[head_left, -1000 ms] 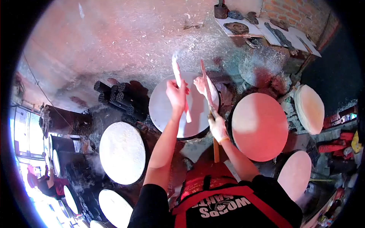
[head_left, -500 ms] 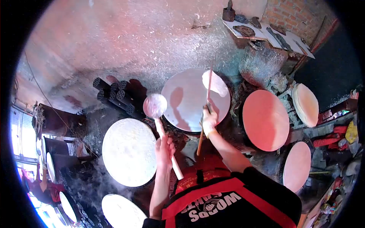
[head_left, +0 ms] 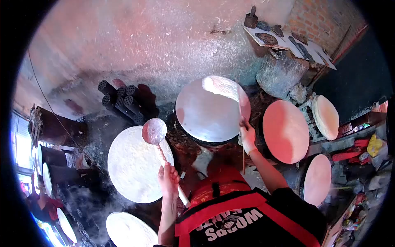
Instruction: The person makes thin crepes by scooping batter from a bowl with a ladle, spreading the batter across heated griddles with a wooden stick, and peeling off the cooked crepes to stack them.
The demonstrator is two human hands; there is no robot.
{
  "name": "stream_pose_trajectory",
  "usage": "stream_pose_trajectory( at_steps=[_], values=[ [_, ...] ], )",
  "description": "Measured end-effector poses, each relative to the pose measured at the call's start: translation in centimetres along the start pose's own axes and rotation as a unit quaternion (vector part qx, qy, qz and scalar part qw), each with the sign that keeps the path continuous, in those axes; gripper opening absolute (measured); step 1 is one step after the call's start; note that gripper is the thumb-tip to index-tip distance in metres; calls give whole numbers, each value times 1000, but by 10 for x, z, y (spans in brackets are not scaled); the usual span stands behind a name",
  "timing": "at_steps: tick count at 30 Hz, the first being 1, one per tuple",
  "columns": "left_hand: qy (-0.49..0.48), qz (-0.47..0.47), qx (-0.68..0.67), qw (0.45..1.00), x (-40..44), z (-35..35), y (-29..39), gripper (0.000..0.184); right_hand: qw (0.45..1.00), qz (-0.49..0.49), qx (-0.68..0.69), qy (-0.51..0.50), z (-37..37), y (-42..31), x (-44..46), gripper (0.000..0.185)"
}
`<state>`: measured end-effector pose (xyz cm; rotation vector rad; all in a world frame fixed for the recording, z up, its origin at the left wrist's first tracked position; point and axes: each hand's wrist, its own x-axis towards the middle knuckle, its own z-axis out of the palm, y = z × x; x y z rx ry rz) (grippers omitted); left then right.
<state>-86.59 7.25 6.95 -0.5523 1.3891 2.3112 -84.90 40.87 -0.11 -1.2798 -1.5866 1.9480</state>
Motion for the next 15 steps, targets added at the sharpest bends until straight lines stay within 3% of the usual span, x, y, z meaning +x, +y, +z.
stream_pose_trajectory(
  at_steps=[1, 4, 5, 8, 11, 13, 14, 15],
  values=[
    [-2, -10, 13, 1000, -1, -1, -1, 16, 998, -11, -55, -25, 2, 6, 7, 23],
    [2, -26, 25, 999, -11, 9, 0, 15, 963, -209, -135, -102, 36, 32, 50, 29],
    [1, -34, 17, 999, -12, 11, -4, 15, 972, -145, -140, -124, 47, 14, 38, 30],
    [7, -60, -22, 998, -20, 22, -11, 15, 937, -168, -236, -194, 50, 17, 52, 33],
    [-4, -84, -77, 993, -27, 27, -22, 14, 925, -33, -175, -336, 5, -41, 13, 39],
    [-6, -117, -137, 984, -30, 28, -30, 17, 949, 34, -120, -290, -28, -55, 8, 36],
    [-4, -128, -164, 978, -30, 26, -35, 18, 971, 16, -135, -198, -34, -39, 31, 35],
    [-2, -140, -191, 972, -32, 24, -41, 20, 979, -26, -90, -183, -44, -26, 54, 38]
  ],
)
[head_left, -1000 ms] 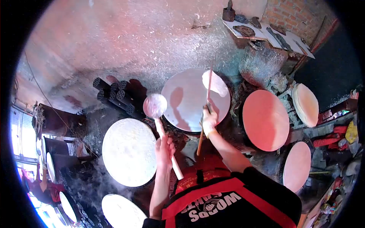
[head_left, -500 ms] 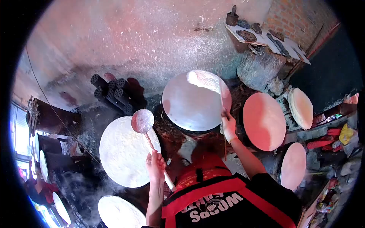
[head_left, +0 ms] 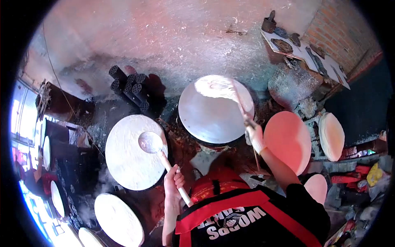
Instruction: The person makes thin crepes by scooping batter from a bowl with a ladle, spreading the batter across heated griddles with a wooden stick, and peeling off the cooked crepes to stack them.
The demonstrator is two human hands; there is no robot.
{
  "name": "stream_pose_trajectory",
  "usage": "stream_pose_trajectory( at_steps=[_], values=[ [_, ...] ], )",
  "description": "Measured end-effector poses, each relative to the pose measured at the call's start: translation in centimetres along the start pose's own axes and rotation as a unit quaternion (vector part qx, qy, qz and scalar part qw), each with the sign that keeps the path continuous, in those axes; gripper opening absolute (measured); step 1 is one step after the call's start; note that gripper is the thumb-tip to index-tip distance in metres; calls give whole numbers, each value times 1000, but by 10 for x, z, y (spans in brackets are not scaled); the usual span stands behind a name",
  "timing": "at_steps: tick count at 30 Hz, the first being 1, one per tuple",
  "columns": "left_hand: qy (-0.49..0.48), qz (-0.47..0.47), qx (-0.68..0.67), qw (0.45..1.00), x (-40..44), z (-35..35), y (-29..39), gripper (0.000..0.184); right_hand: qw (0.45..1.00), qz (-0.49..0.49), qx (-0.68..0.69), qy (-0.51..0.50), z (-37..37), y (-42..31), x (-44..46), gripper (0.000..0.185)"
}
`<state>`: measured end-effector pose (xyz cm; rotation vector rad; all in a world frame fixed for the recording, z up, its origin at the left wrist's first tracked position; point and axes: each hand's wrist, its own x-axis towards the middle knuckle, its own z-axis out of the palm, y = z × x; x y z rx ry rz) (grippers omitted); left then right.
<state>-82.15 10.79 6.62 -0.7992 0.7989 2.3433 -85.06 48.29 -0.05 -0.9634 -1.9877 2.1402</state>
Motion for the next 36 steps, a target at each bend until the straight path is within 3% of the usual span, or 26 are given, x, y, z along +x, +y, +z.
stream_pose_trajectory(
  at_steps=[2, 3, 4, 6, 10, 12, 14, 16, 17, 20, 22, 23, 25, 28, 30, 31, 36],
  values=[
    [56, 24, 27, 998, -3, 2, -10, 22, 999, 38, -5, 8, -1, -16, 5, 39],
    [82, 46, 52, 994, -7, 9, -17, 22, 993, -36, -107, -29, 3, -4, 26, 41],
    [106, 68, 75, 989, -10, 14, -22, 23, 981, -49, -162, -94, -2, 9, 38, 43],
    [128, 90, 82, 984, -11, 15, -32, 23, 973, 5, -177, -149, 16, -15, 23, 44],
    [162, 161, 94, 969, -11, 20, -53, 19, 945, -54, -229, -227, -10, -20, 1, 40],
    [193, 198, 100, 956, -10, 23, -63, 17, 941, 48, -226, -248, -43, -26, 14, 43],
    [206, 214, 123, 947, -14, 27, -70, 14, 943, 23, -205, -261, -67, -46, 29, 42],
    [230, 221, 152, 935, -13, 27, -76, 14, 972, -89, -171, -136, -64, -14, 85, 44],
    [239, 226, 164, 930, -13, 26, -80, 14, 974, -55, -179, -127, -52, -22, 97, 47],
    [268, 236, 187, 915, -16, 27, -91, 14, 933, -77, -244, -254, -23, -29, 91, 37],
    [285, 236, 189, 910, -18, 32, -97, 14, 918, -38, -259, -297, -19, -40, 75, 39],
    [281, 249, 189, 907, -18, 30, -101, 11, 897, -160, -245, -330, -26, -26, 81, 40],
    [279, 267, 173, 906, -17, 32, -107, 7, 897, 14, -228, -378, -57, -50, 66, 41],
    [299, 282, 171, 895, -28, 49, -112, 11, 895, 89, -247, -360, -78, -105, 71, 39],
    [302, 296, 163, 891, -32, 57, -115, 13, 934, 23, -216, -284, -68, -66, 129, 39],
    [298, 303, 147, 893, -34, 59, -118, 13, 944, -71, -163, -278, -57, -44, 156, 40],
    [315, 295, 150, 890, -45, 44, -136, 11, 853, 67, -271, -441, -71, -74, 133, 44]
  ],
)
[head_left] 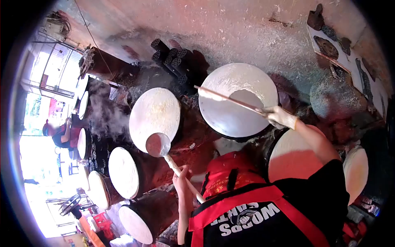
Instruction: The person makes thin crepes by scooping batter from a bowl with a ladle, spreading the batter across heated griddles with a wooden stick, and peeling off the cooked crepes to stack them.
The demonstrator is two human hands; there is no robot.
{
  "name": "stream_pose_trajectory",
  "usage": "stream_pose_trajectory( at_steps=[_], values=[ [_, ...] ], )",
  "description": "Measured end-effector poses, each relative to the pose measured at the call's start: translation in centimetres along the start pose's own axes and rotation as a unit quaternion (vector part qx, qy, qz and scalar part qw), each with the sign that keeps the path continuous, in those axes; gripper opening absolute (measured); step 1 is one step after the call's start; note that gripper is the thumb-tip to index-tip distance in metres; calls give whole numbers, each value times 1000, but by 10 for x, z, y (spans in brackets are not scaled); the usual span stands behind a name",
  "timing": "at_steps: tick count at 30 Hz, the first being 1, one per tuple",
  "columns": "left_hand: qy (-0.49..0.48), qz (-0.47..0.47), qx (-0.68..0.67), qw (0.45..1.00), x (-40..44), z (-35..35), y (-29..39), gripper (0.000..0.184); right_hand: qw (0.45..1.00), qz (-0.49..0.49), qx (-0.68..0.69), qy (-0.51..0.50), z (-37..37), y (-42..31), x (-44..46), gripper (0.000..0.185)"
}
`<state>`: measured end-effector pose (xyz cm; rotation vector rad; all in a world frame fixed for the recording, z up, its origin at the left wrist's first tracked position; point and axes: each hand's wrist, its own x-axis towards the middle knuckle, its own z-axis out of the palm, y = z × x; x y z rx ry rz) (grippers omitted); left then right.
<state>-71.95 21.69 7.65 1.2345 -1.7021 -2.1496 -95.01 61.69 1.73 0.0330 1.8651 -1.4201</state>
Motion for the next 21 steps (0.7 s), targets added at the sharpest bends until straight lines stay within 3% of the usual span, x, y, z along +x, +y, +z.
stream_pose_trajectory(
  at_steps=[3, 5, 6, 8, 10, 12, 15, 18, 21],
  values=[
    [34, -11, 75, 997, -12, -4, -5, 16, 998, -47, -39, -23, -25, 20, 7, 43],
    [27, -14, 42, 999, -21, -1, -7, 19, 995, -81, -46, 34, -30, 17, 18, 42],
    [21, -16, 27, 999, -24, -2, -7, 21, 993, -93, 59, 51, -16, 11, 29, 51],
    [30, -32, 74, 996, -26, -5, -4, 25, 999, -16, -39, -14, -4, -9, 6, 55],
    [40, -28, 103, 994, -26, 3, 4, 25, 997, -21, -42, -54, 6, -4, -33, 53],
    [-20, -22, 76, 997, -12, -6, -1, 17, 998, -45, -8, -38, 10, 51, -54, 38],
    [-91, -41, 84, 992, 4, 0, 7, 31, 998, 24, 45, 44, 26, 58, -101, 42],
    [-162, -88, 43, 982, 18, 5, 18, 32, 926, -126, 208, 288, 74, 84, -56, 36],
    [-240, -96, 45, 965, 27, -2, 37, 30, 977, -12, 109, 184, 110, 71, -104, 33]
  ],
)
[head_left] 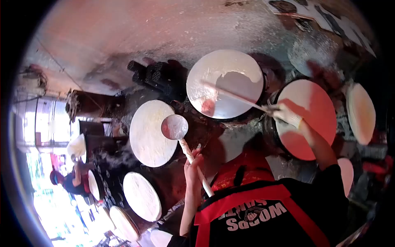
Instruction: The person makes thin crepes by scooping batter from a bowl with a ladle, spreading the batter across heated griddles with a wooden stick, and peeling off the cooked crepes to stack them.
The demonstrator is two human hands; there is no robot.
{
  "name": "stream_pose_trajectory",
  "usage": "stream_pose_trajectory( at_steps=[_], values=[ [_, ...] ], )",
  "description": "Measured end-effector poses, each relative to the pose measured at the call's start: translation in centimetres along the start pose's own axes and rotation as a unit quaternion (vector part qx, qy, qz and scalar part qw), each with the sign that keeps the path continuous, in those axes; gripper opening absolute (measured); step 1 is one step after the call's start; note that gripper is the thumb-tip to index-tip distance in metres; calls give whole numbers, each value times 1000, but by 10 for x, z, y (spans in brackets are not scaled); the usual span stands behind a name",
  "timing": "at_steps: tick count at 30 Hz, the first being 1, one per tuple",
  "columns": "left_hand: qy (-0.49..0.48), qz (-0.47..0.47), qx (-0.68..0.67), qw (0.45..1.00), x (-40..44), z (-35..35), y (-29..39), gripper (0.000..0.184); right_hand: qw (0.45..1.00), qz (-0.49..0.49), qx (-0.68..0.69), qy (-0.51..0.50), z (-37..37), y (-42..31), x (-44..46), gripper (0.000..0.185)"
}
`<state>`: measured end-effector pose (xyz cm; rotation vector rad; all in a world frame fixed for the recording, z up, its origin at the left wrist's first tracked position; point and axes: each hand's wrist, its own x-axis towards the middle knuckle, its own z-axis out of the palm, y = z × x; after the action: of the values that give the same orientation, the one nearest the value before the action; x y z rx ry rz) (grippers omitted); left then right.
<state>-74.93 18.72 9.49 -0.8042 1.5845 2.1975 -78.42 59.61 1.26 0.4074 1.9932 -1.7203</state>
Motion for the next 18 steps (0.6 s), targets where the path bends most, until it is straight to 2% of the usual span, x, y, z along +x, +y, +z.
stream_pose_trajectory(
  at_steps=[1, 2, 3, 5, 6, 8, 9, 11, 12, 14, 15, 16, 18],
  values=[
    [-19, 3, 16, 1000, 5, -11, 1, 29, 998, 10, -50, -21, 3, 10, -24, 33],
    [-37, 6, 29, 999, 10, -24, 1, 28, 995, 99, -16, -17, 8, 6, -56, 35],
    [-54, 9, 40, 998, 15, -37, 0, 26, 997, 75, -5, 13, 21, -7, -94, 36],
    [-66, 9, 58, 996, 23, -63, -3, 28, 999, -15, 11, 34, 34, 46, -125, 33],
    [-69, 8, 67, 995, 26, -77, -5, 29, 989, -24, 125, 75, 59, 84, -122, 34],
    [-59, -13, 36, 998, 29, -112, -14, 30, 941, -47, 324, 81, 116, 86, -116, 35],
    [-51, -23, 18, 998, 29, -130, -21, 31, 911, -59, 406, 46, 162, 54, -101, 36],
    [-20, -43, 30, 998, 9, -151, -15, 33, 910, -40, 399, 107, 242, 3, -40, 41],
    [-2, -58, 44, 997, -3, -161, -10, 36, 911, -63, 390, 120, 271, 10, 12, 40],
    [7, -63, 29, 998, -19, -191, -15, 40, 899, -93, 390, 173, 326, -40, 82, 30],
    [-2, -57, 0, 998, -27, -205, -22, 41, 924, -155, 273, 217, 344, -60, 108, 31],
    [26, -51, -14, 998, -34, -214, -26, 46, 915, -184, 257, 250, 367, -53, 166, 33],
    [30, -32, -62, 997, -48, -227, -29, 55, 917, -132, 249, 282, 392, -53, 221, 34]
  ],
)
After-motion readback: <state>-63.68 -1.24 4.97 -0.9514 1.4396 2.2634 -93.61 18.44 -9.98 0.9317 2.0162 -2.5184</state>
